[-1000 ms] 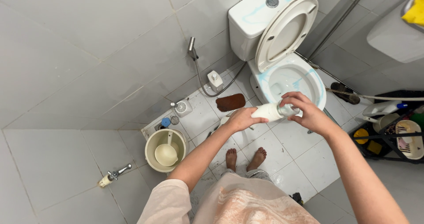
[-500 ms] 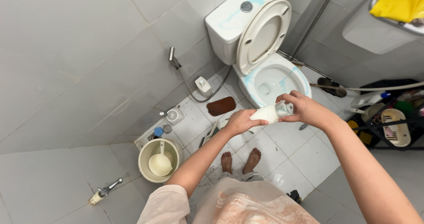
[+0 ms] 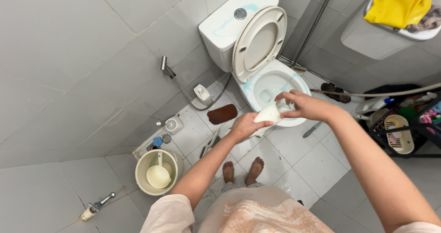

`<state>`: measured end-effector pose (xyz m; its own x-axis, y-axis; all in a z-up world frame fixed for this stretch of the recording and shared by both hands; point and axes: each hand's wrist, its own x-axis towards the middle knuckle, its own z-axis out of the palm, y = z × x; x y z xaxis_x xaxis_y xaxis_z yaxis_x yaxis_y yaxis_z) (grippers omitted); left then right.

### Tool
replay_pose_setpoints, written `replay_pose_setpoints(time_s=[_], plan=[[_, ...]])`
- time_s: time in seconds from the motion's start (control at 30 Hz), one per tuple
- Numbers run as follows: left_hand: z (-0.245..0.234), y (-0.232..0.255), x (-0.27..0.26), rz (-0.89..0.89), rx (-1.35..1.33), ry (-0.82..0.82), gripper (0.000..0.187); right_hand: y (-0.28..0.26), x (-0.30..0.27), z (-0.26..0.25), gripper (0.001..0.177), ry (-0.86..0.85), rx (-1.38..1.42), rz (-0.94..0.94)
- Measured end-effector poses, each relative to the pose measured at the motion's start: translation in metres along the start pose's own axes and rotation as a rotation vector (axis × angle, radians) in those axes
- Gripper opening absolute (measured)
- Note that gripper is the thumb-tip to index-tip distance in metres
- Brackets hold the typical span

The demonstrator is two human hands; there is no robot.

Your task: The person pours liquid from a container onto a toilet tank and seat, lifts the seat, and scrubs the side of the tank with a sponge.

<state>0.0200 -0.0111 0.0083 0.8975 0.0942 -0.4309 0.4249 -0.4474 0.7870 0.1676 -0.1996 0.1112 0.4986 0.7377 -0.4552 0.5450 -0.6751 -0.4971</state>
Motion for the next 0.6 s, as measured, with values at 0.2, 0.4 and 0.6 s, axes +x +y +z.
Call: replay_pose_setpoints(time_s=[0.2,0.4,0.6], plan=[[-0.009,0.013,0.017,0.013,-0.084,-0.068,0.057,0.008,-0.009,-0.035,0.055,-0.045,0.084,-0.434],[-0.003,0.027,0.028,0.06,-0.233,-0.094,0.055,0.003,-0.013,-0.065,0.049,-0.126,0.045,-0.321],[0.008,0.049,0.026,0.051,-0.124,0.005,0.06,0.019,0.003,-0.064,0.066,-0.122,-0.084,0.156]])
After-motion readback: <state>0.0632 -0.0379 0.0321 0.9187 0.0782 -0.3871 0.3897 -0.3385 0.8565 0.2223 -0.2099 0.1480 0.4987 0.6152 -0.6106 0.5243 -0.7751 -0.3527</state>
